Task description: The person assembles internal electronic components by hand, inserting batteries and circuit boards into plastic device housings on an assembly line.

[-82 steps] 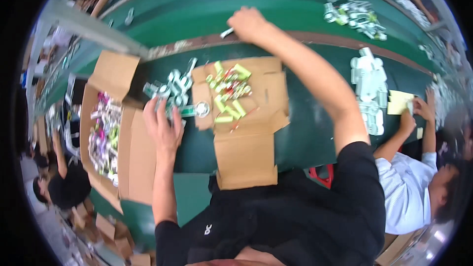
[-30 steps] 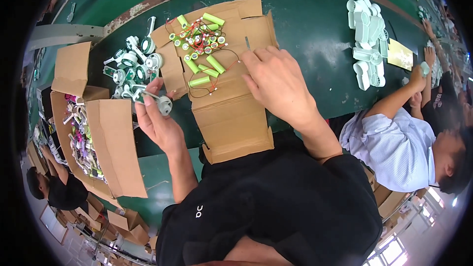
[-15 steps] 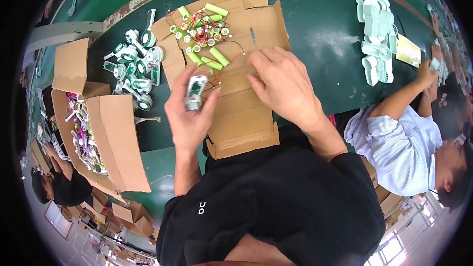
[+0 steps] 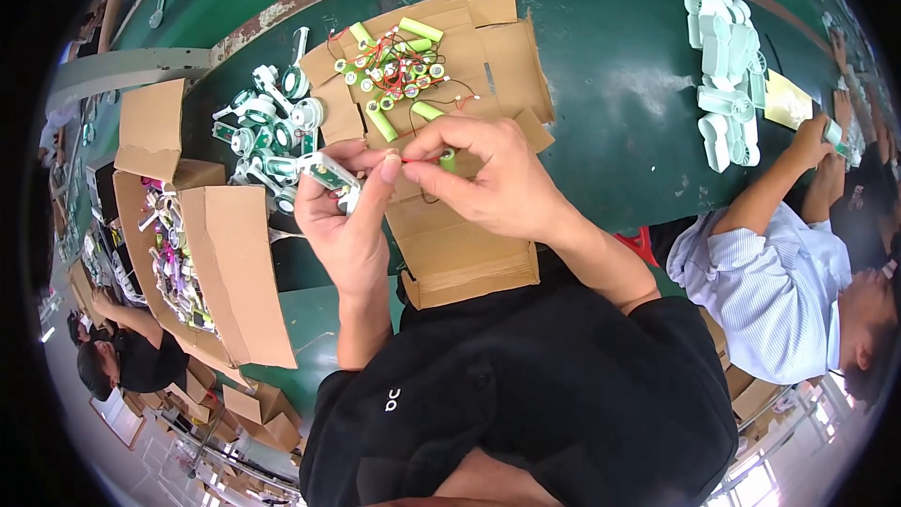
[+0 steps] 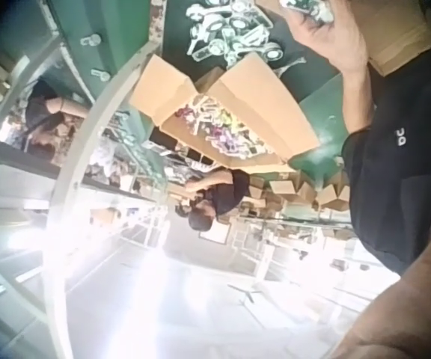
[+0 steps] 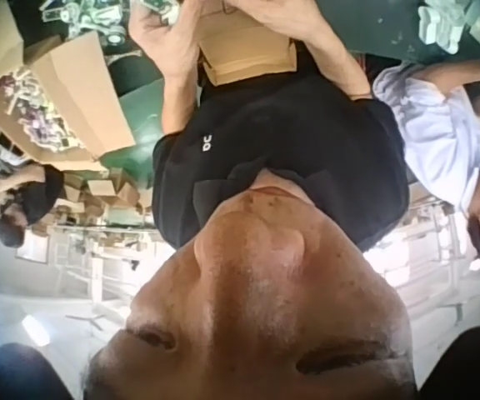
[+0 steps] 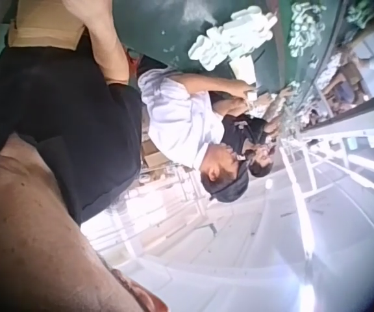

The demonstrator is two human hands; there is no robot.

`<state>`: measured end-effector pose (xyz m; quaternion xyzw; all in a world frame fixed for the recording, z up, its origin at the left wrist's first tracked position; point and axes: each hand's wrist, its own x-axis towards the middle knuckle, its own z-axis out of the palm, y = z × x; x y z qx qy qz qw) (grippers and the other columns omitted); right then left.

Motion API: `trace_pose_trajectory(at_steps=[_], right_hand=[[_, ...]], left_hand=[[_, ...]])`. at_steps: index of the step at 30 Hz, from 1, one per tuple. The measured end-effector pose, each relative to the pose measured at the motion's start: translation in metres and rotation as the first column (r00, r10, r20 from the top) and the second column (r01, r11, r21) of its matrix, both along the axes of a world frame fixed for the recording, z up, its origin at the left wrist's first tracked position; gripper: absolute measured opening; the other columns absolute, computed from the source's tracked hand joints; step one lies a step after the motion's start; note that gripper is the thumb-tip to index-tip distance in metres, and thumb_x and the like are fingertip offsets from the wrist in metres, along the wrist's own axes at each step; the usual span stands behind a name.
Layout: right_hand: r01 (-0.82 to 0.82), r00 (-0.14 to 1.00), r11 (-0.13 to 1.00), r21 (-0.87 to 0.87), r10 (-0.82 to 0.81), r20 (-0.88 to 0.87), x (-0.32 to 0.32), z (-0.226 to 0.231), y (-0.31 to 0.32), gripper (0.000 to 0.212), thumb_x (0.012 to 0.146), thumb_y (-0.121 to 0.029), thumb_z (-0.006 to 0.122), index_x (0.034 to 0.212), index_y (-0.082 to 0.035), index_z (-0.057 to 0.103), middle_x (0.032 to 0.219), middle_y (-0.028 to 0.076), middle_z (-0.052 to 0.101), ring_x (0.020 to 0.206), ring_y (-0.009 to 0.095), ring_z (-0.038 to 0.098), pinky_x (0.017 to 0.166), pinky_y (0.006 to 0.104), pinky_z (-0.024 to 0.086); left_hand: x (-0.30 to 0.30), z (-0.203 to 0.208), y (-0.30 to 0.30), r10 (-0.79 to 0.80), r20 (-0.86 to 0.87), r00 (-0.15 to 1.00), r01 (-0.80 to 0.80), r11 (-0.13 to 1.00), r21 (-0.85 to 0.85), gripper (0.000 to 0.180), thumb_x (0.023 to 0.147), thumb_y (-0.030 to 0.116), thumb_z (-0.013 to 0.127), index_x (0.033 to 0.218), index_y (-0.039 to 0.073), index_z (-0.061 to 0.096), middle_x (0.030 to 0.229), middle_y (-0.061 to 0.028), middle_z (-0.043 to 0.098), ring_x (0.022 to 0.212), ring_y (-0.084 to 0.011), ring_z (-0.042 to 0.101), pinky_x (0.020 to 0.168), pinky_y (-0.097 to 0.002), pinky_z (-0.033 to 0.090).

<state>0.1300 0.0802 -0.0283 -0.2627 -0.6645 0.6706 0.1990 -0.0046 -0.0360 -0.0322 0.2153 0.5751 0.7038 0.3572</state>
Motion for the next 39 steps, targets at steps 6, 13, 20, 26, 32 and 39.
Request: trace_pose_trajectory(at_steps=[6,13,20,26,32,39], right_hand=[[0.134,0.989,0.99,0.039,-0.131,-0.073,0.002,-0.014,0.001,0.004,0.093,-0.002,0.074,0.096,0.0,0.072,0.085,0.001,0.068,0.075,0.006,0.059,0.066,0.0245,0.046],[0.105,0.994,0.994,-0.013,-0.105,-0.003,0.002,-0.003,0.0,0.004,0.094,-0.001,0.073,0.097,0.0,0.072,0.083,0.0,0.067,0.075,0.005,0.057,0.064,0.0253,0.045],[0.218,0.976,0.839,0.499,-0.188,-0.11,0.003,-0.009,0.004,0.016,0.081,0.002,0.078,0.096,-0.001,0.071,0.087,0.011,0.071,0.078,0.02,0.069,0.069,0.0302,0.053],[0.189,0.982,0.688,0.7,-0.123,-0.145,0.0,-0.012,0.011,0.019,0.079,0.004,0.078,0.095,-0.001,0.069,0.087,0.011,0.07,0.071,0.022,0.066,0.064,0.0306,0.052],[0.215,0.976,0.899,0.381,-0.211,-0.053,0.001,-0.006,0.004,0.008,0.093,0.001,0.069,0.099,0.0,0.063,0.081,0.003,0.064,0.067,0.008,0.053,0.06,0.0247,0.042],[0.209,0.975,0.973,-0.099,-0.215,-0.051,0.004,0.003,0.005,0.003,0.1,-0.002,0.064,0.101,-0.001,0.062,0.086,-0.003,0.065,0.076,0.001,0.053,0.069,0.0194,0.04]], left_hand=[[0.002,-0.005,0.001,-0.045,0.0,0.999,0.045,0.999,-0.003,0.036,0.09,-0.009,0.073,0.123,-0.002,0.059,0.105,-0.0082,0.07,0.086,-0.0076,0.062,0.069,-0.0212,0.051],[0.001,-0.002,0.008,-0.056,0.051,0.997,0.055,0.998,0.023,0.035,0.09,-0.009,0.073,0.122,-0.003,0.059,0.107,-0.0106,0.073,0.089,-0.0091,0.065,0.075,-0.022,0.053],[0.004,-0.001,0.012,-0.033,0.029,0.999,0.035,0.996,-0.086,0.027,0.089,-0.004,0.079,0.11,-0.001,0.062,0.094,-0.0063,0.074,0.082,-0.0065,0.065,0.073,-0.0209,0.052],[0.002,0.003,0.012,-0.092,0.056,0.994,0.095,0.993,-0.068,0.028,0.09,-0.004,0.078,0.112,-0.001,0.062,0.098,-0.0056,0.073,0.083,-0.0061,0.065,0.073,-0.0205,0.051],[0.007,0.005,0.015,-0.124,0.051,0.991,0.126,0.991,-0.04,0.03,0.107,0.012,0.056,0.134,-0.003,0.055,0.113,-0.0056,0.068,0.097,-0.009,0.06,0.085,-0.0265,0.05],[0.009,-0.004,0.013,-0.158,0.076,0.985,0.162,0.986,-0.043,0.032,0.113,0.023,0.044,0.122,-0.001,0.063,0.102,-0.0039,0.068,0.087,-0.0083,0.06,0.076,-0.0252,0.047]])
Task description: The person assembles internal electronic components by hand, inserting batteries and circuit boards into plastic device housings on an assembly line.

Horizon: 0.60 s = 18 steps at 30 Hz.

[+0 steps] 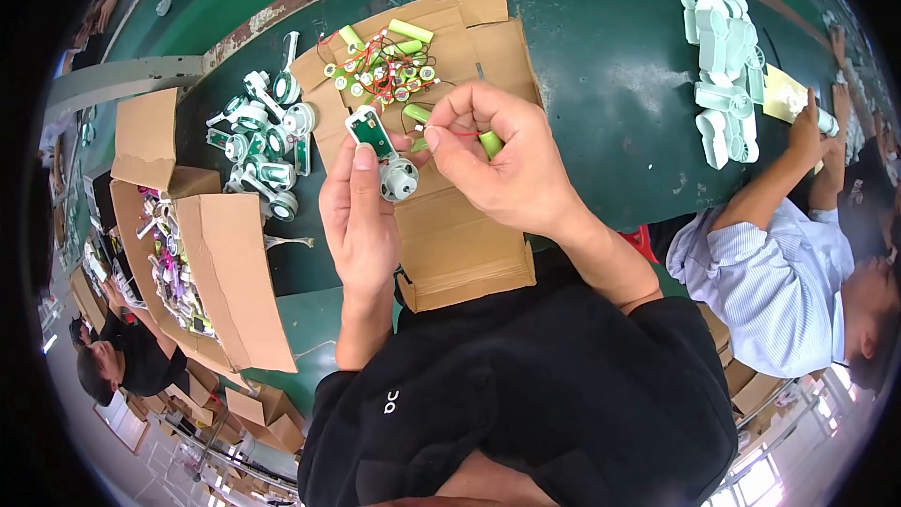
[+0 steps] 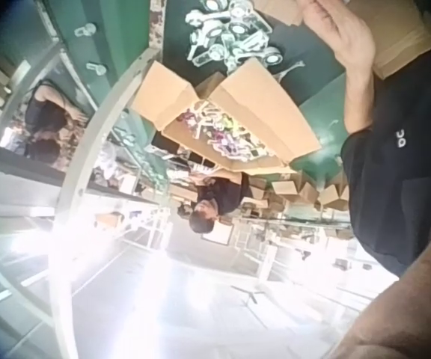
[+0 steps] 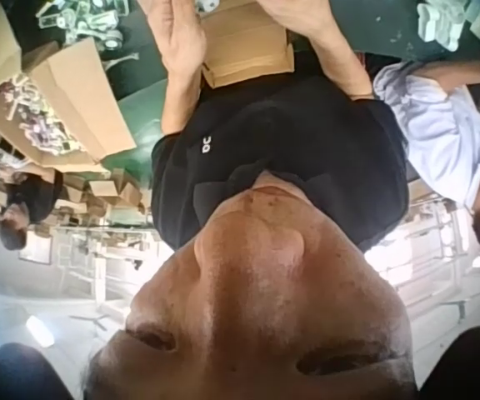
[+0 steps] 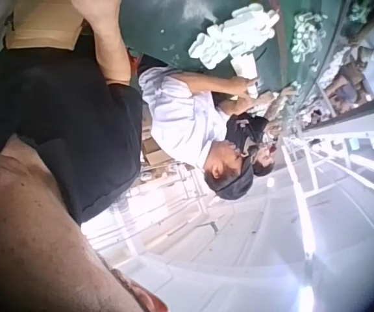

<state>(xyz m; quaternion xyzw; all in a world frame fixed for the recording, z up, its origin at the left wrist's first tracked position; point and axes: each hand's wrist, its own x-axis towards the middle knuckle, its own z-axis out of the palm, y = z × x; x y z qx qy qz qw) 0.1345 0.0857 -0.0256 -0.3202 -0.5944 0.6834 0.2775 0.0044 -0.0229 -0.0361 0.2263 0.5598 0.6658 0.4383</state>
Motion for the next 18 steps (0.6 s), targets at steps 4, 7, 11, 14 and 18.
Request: trace_pose_trajectory(at_steps=[4,7,11,14,18], right_hand=[[-0.019,0.998,0.996,-0.087,0.013,-0.069,-0.002,0.006,0.001,0.003,0.099,-0.001,0.065,0.1,0.001,0.062,0.088,0.001,0.068,0.078,0.003,0.059,0.07,0.0202,0.046],[-0.05,0.994,0.958,-0.281,0.02,-0.109,-0.008,0.011,-0.001,0.004,0.099,0.0,0.065,0.098,0.002,0.062,0.089,0.004,0.07,0.079,0.006,0.064,0.071,0.0226,0.054],[-0.1,0.993,0.982,-0.159,0.089,-0.08,-0.012,0.007,-0.001,0.004,0.098,0.0,0.065,0.098,0.003,0.062,0.087,0.006,0.07,0.076,0.008,0.066,0.07,0.0246,0.058],[-0.096,0.995,0.984,-0.148,0.09,-0.047,-0.015,0.006,0.0,0.005,0.098,-0.001,0.066,0.098,0.002,0.062,0.085,0.005,0.07,0.075,0.008,0.066,0.068,0.0239,0.057],[-0.105,0.994,0.987,-0.126,0.099,-0.049,-0.016,0.005,0.002,0.006,0.097,-0.002,0.067,0.098,0.002,0.063,0.085,0.003,0.069,0.075,0.006,0.063,0.064,0.0222,0.053]], left_hand=[[0.0,0.001,-0.001,-0.062,-0.05,0.997,0.062,0.998,0.003,0.033,0.113,0.021,0.045,0.127,-0.002,0.063,0.093,-0.0023,0.067,0.082,-0.0067,0.058,0.071,-0.0231,0.045],[0.003,0.005,0.0,-0.037,-0.204,0.978,0.024,0.998,-0.063,0.034,0.113,0.017,0.046,0.135,-0.003,0.062,0.088,-0.0016,0.066,0.078,-0.0061,0.057,0.067,-0.0222,0.044],[0.009,0.006,0.002,0.055,-0.308,0.95,-0.043,0.998,0.047,0.034,0.11,0.011,0.049,0.139,-0.004,0.06,0.09,-0.0026,0.066,0.074,-0.0068,0.055,0.063,-0.023,0.044],[0.008,0.004,0.001,0.074,-0.386,0.92,-0.063,0.997,0.04,0.032,0.108,0.008,0.053,0.136,-0.005,0.061,0.091,-0.0041,0.065,0.073,-0.0077,0.056,0.063,-0.0237,0.045],[0.011,0.0,0.001,0.108,-0.402,0.909,-0.09,0.994,0.063,0.03,0.103,0.004,0.061,0.131,-0.004,0.064,0.092,-0.0072,0.065,0.073,-0.0099,0.057,0.064,-0.0255,0.046]])
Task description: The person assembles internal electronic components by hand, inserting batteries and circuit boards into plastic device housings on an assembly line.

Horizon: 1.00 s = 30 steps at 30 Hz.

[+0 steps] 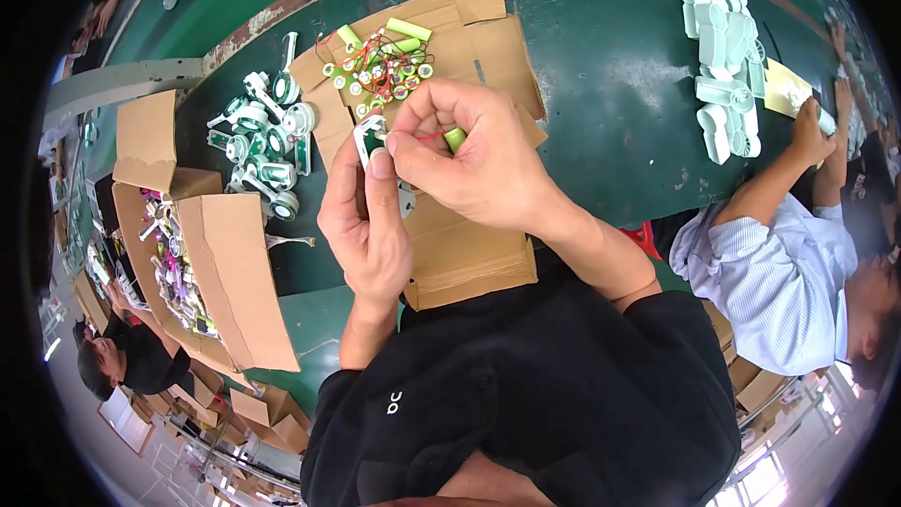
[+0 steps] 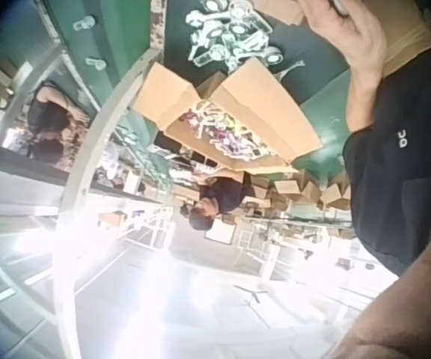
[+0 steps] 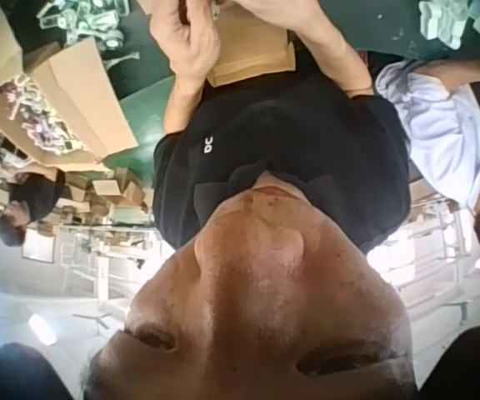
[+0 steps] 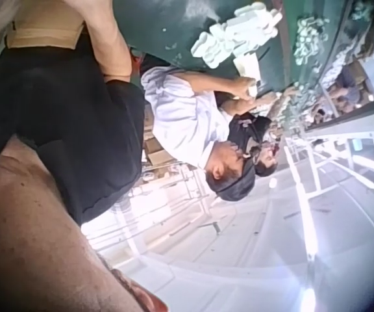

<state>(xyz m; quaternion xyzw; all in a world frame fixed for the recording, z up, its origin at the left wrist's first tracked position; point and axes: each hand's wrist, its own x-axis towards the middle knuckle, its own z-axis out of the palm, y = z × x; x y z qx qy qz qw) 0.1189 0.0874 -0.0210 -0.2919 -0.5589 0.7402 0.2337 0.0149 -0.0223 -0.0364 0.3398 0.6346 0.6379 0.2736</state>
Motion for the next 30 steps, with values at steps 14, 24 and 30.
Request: trace_pose_trajectory(at_steps=[14,24,30], right_hand=[[0.015,0.998,0.999,-0.04,-0.012,0.061,-0.003,0.007,0.005,0.008,0.09,-0.003,0.071,0.093,0.003,0.065,0.078,0.001,0.065,0.07,0.004,0.059,0.062,0.0234,0.054],[-0.013,0.998,0.993,-0.117,0.019,0.054,-0.001,0.007,0.005,0.008,0.096,-0.007,0.067,0.095,0.0,0.065,0.083,0.002,0.07,0.071,0.004,0.061,0.058,0.0217,0.051],[0.031,0.998,0.993,-0.113,-0.024,0.066,-0.002,0.014,0.001,0.009,0.088,-0.004,0.072,0.09,0.002,0.066,0.081,0.002,0.068,0.073,0.005,0.061,0.063,0.0232,0.053]], left_hand=[[-0.001,0.0,0.0,0.036,-0.153,0.987,-0.051,0.994,-0.095,0.032,0.095,0.0,0.068,0.128,-0.004,0.067,0.086,-0.0116,0.064,0.072,-0.017,0.06,0.065,-0.0303,0.048],[0.002,0.002,0.002,0.071,-0.237,0.969,-0.086,0.995,-0.055,0.032,0.093,-0.003,0.069,0.124,-0.005,0.069,0.09,-0.0132,0.066,0.074,-0.0192,0.063,0.067,-0.0312,0.05],[0.002,0.011,0.002,0.055,-0.41,0.91,-0.103,0.99,-0.096,0.032,0.093,-0.005,0.067,0.125,-0.007,0.068,0.093,-0.0157,0.068,0.078,-0.0213,0.066,0.069,-0.0321,0.053]])
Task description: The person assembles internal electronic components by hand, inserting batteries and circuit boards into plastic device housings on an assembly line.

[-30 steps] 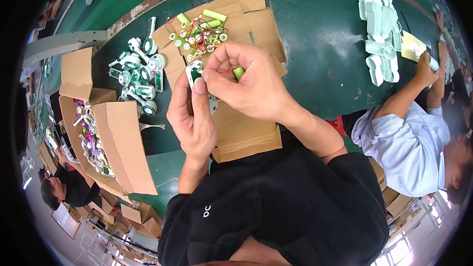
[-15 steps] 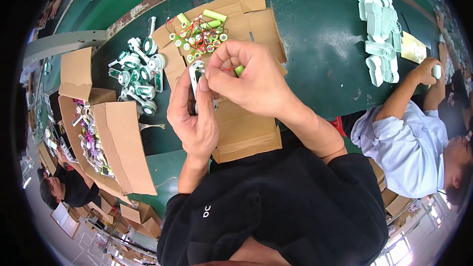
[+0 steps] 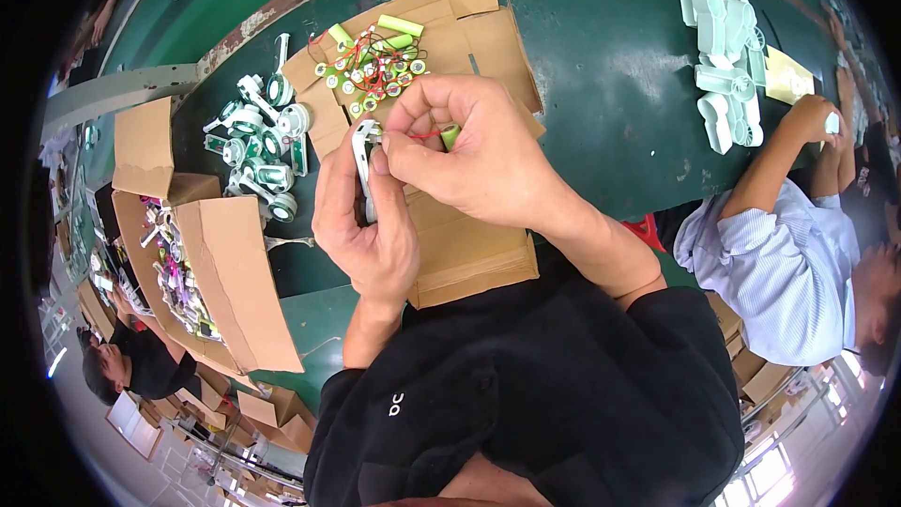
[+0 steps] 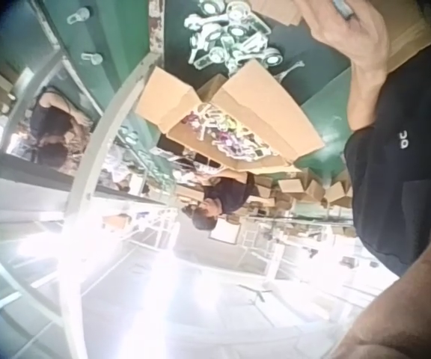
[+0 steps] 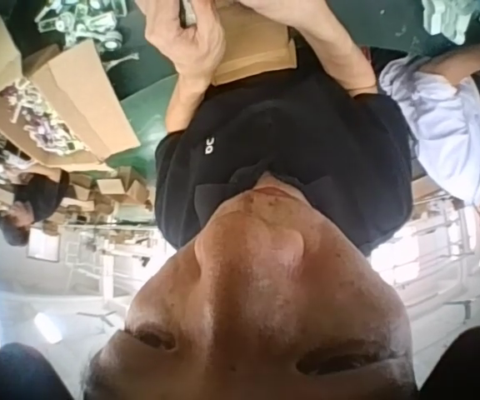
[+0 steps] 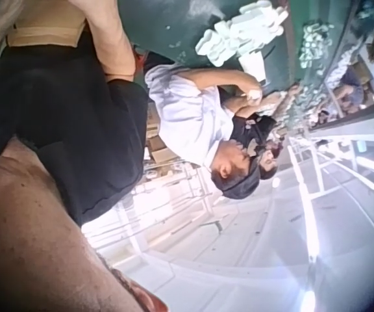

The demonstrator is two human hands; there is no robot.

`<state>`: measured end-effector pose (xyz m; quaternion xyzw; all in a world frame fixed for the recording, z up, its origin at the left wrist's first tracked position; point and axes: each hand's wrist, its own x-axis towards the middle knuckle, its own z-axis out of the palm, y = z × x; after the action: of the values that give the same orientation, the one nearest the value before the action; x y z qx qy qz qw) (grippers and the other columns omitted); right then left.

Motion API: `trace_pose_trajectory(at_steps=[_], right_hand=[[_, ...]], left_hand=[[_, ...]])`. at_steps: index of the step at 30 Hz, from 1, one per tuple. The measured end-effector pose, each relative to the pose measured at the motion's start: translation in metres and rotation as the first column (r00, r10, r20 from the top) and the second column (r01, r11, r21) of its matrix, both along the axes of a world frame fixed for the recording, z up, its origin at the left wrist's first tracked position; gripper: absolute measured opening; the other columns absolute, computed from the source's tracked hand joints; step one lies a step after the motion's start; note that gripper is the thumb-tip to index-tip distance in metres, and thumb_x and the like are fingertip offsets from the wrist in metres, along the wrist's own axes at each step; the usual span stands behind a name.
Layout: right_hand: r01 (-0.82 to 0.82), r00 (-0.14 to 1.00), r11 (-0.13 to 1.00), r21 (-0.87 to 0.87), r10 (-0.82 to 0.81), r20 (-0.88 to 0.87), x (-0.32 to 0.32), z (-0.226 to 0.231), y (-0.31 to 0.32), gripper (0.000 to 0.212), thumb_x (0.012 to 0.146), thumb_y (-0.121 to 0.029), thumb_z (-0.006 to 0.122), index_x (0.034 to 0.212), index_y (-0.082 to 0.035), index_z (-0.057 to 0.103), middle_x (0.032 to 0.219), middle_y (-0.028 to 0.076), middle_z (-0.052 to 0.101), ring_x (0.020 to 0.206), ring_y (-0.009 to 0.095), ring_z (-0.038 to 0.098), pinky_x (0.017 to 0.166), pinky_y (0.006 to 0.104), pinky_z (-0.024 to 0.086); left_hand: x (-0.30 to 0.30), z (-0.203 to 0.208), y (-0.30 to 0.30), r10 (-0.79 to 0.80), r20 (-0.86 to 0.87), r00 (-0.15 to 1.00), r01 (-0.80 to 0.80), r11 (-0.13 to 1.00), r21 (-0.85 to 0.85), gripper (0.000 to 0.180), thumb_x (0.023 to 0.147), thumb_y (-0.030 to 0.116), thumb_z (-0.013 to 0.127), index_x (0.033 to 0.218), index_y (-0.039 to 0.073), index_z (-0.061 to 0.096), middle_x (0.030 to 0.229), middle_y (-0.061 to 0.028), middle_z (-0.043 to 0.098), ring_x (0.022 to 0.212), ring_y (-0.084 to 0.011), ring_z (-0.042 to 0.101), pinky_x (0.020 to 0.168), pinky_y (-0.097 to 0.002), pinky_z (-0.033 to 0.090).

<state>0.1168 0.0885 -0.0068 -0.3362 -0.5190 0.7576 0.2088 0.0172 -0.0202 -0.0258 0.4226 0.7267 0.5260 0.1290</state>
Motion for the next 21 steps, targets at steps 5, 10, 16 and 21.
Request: trace_pose_trajectory(at_steps=[5,10,16,21], right_hand=[[-0.013,0.999,1.0,0.008,0.012,0.039,0.0012,-0.0018,0.0023,0.01,0.087,-0.005,0.072,0.089,0.002,0.066,0.08,0.002,0.067,0.072,0.006,0.061,0.061,0.0235,0.05],[0.0,1.0,1.0,-0.019,0.0,0.023,0.0017,-0.0042,0.0036,0.011,0.087,-0.006,0.072,0.091,0.002,0.066,0.079,0.003,0.067,0.069,0.007,0.062,0.059,0.0235,0.05],[-0.055,0.998,0.997,-0.056,0.054,-0.022,0.0024,-0.0024,0.0079,0.008,0.093,-0.007,0.068,0.092,0.0,0.064,0.075,0.003,0.066,0.059,0.007,0.061,0.05,0.0217,0.047],[-0.074,0.997,0.996,-0.053,0.073,-0.019,0.0021,-0.0038,0.0098,0.006,0.093,-0.006,0.067,0.092,0.0,0.064,0.075,0.003,0.066,0.057,0.007,0.061,0.049,0.0213,0.046]], left_hand=[[0.0043,-0.0017,0.0036,0.026,-0.104,0.994,-0.023,0.999,0.03,0.031,0.095,-0.004,0.066,0.126,-0.006,0.068,0.094,-0.0123,0.068,0.074,-0.0157,0.062,0.064,-0.028,0.049],[0.0065,-0.0033,0.0042,0.032,-0.098,0.995,-0.027,0.998,0.052,0.03,0.098,-0.002,0.064,0.127,-0.004,0.069,0.093,-0.0075,0.068,0.07,-0.0085,0.056,0.06,-0.0238,0.043],[0.0051,-0.0025,0.0045,0.009,-0.024,1.0,-0.009,1.0,0.022,0.034,0.095,-0.003,0.065,0.129,-0.007,0.067,0.094,-0.014,0.07,0.072,-0.0162,0.065,0.062,-0.0299,0.052],[0.0054,-0.0037,0.0054,0.019,-0.035,0.999,-0.018,1.0,0.011,0.032,0.096,-0.003,0.065,0.127,-0.007,0.067,0.091,-0.0135,0.07,0.068,-0.0146,0.063,0.059,-0.0297,0.05]])
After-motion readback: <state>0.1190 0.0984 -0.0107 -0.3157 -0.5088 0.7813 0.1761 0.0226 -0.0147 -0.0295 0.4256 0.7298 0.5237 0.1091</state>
